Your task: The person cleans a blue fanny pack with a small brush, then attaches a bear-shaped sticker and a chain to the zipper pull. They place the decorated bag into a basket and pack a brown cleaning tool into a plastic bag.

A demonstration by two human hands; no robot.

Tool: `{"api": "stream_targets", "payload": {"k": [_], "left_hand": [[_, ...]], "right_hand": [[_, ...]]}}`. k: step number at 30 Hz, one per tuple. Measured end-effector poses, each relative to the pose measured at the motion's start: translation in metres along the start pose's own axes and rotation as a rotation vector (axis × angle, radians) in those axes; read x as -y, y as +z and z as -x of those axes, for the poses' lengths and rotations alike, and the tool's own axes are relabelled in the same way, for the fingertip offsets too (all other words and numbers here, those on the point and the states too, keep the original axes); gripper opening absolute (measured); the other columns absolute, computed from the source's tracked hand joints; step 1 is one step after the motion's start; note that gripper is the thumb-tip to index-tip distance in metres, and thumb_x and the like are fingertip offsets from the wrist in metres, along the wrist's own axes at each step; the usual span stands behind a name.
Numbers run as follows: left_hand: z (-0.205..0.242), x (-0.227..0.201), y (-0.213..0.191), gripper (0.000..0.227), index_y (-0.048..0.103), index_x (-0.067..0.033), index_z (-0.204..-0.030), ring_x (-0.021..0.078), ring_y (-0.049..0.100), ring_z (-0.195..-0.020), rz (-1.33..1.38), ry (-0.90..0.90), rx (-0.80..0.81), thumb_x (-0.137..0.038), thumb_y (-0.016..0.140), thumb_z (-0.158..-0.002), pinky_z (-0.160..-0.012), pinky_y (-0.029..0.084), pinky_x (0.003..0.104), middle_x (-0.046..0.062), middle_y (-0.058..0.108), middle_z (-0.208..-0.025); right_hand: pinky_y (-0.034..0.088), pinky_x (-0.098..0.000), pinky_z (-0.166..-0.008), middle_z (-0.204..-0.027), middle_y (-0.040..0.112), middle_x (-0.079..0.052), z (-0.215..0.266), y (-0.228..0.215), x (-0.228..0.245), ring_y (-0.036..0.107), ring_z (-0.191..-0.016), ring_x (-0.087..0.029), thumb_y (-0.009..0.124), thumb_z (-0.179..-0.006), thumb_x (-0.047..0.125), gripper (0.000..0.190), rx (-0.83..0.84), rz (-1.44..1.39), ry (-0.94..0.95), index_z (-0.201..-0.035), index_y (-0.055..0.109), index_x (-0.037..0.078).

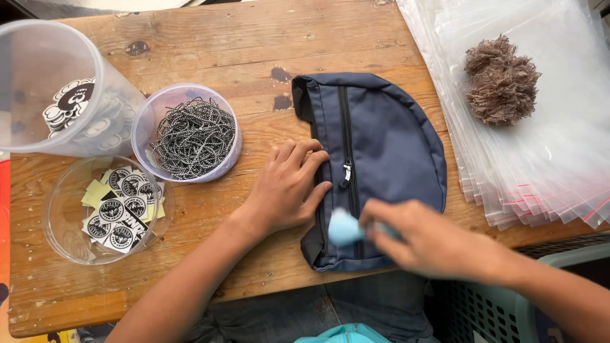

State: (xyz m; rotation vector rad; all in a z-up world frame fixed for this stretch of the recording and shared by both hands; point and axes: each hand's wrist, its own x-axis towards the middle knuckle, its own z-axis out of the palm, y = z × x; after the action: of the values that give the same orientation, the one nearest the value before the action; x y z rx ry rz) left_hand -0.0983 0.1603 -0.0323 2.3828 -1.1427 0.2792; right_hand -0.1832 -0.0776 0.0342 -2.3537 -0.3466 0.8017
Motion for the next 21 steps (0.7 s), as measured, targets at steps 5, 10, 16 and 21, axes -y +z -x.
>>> {"api": "stream_targets", "payload": {"k": [5, 10, 16, 21], "left_hand": [[0.000, 0.001, -0.002, 0.041, 0.057, -0.0056, -0.116, 0.0351, 0.052, -0.106, 0.048, -0.017, 0.008, -0.033, 0.067, -0.088, -0.086, 0.042, 0.047, 0.015, 0.056, -0.124], [0.000, 0.006, -0.015, 0.052, 0.058, -0.0060, -0.121, 0.0308, 0.054, -0.096, 0.113, 0.010, 0.071, -0.031, 0.073, -0.078, -0.077, 0.043, 0.042, 0.012, 0.052, -0.122], [0.000, 0.005, -0.025, 0.067, 0.050, -0.0056, -0.126, 0.0326, 0.053, -0.105, 0.141, -0.025, 0.213, -0.034, 0.077, -0.072, -0.087, 0.041, 0.042, 0.015, 0.046, -0.130], [0.001, 0.003, -0.017, 0.058, 0.046, -0.0060, -0.112, 0.0327, 0.047, -0.117, 0.183, -0.091, 0.198, -0.042, 0.071, -0.075, -0.092, 0.037, 0.041, 0.014, 0.046, -0.128]], "right_hand": [[0.051, -0.0283, -0.068, -0.082, 0.078, 0.004, 0.013, -0.007, 0.012, 0.072, -0.072, -0.014, 0.057, -0.095, 0.027, 0.013, 0.174, -0.071, -0.126, -0.102, 0.067, 0.022], [0.061, -0.0359, -0.075, -0.084, 0.077, 0.001, -0.005, 0.017, -0.017, 0.077, -0.087, -0.021, 0.058, -0.093, 0.019, 0.020, -0.379, 0.113, -0.187, -0.112, 0.064, 0.023], [0.059, -0.0468, -0.059, -0.064, 0.076, -0.011, -0.005, -0.007, 0.011, 0.076, -0.064, -0.034, 0.061, -0.085, 0.013, 0.029, -0.069, -0.144, -0.278, -0.113, 0.067, 0.016], [0.053, -0.0533, -0.067, -0.075, 0.076, -0.011, -0.037, -0.044, 0.000, 0.072, -0.077, -0.040, 0.065, -0.083, 0.018, 0.015, -0.302, 0.085, -0.165, -0.099, 0.065, 0.015]]}}
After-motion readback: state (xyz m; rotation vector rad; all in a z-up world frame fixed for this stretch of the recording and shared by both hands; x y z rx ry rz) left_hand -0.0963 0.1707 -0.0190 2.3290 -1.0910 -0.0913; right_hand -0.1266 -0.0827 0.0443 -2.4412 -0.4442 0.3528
